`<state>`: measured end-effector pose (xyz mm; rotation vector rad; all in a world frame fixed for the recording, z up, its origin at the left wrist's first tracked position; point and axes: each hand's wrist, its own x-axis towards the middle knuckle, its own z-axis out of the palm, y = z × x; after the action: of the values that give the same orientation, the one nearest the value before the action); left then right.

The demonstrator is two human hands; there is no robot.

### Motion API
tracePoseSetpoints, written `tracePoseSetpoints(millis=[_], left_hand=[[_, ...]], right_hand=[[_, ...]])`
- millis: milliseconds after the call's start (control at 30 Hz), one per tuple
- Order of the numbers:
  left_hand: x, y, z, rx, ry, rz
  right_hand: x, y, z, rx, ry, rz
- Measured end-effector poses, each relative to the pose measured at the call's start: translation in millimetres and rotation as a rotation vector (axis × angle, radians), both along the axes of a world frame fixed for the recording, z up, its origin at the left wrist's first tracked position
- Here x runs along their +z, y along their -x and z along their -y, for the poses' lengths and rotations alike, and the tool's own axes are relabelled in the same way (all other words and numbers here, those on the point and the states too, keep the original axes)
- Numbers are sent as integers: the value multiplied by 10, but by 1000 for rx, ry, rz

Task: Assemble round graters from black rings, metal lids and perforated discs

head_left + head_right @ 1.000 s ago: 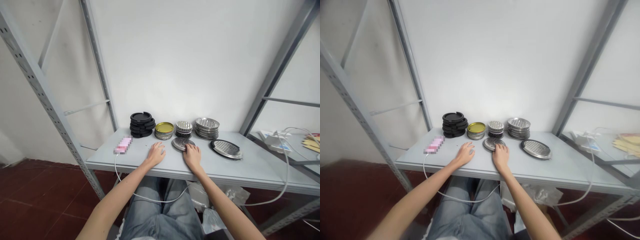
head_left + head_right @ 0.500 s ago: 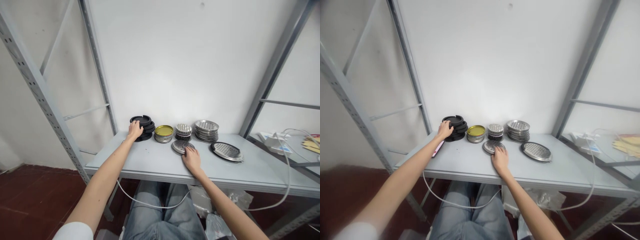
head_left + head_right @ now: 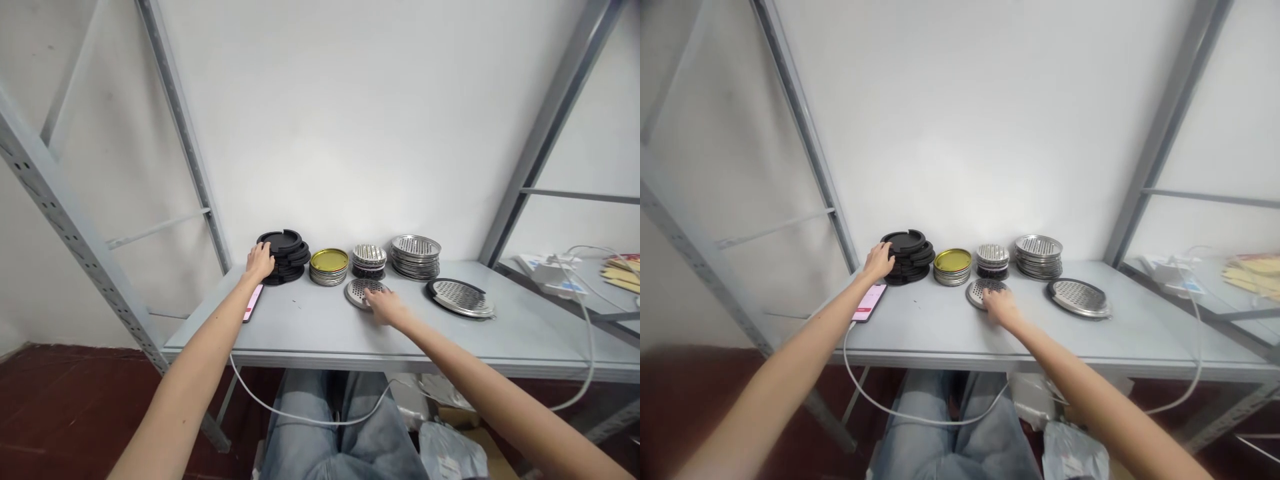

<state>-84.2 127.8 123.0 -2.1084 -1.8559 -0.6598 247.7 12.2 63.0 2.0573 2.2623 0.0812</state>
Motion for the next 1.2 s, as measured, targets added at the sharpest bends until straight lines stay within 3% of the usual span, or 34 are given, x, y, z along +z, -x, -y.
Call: tracePoseSetpoints(millis=[100,233,367,500,633,933,1067,1200], left_hand=[[-21,102,-70,2,2,44],[-44,173,-193,28,28,173],[-48,126,-279,6,51,176],[-63,30,-305,12,93,93],[-101,-42,-300,52,123,70],[-156,-108,-301,44,118,302],[-141,-96,-232,20,37,347],[-207,-102,40,-108,-133,402]], right_hand=[[374,280,-320,218,50,-48],[756,908,-920,427,-259,-253],[762,1453,-1383,431,-409,-330],[640,1668,-1608,426,-391,-288],[659,1673,-1692,395,-403,-209],[885,1389,-1683,485,-546,-84],[914,1013,-1451,575,-668,-68],[790,504,-944,673,-746,-63]])
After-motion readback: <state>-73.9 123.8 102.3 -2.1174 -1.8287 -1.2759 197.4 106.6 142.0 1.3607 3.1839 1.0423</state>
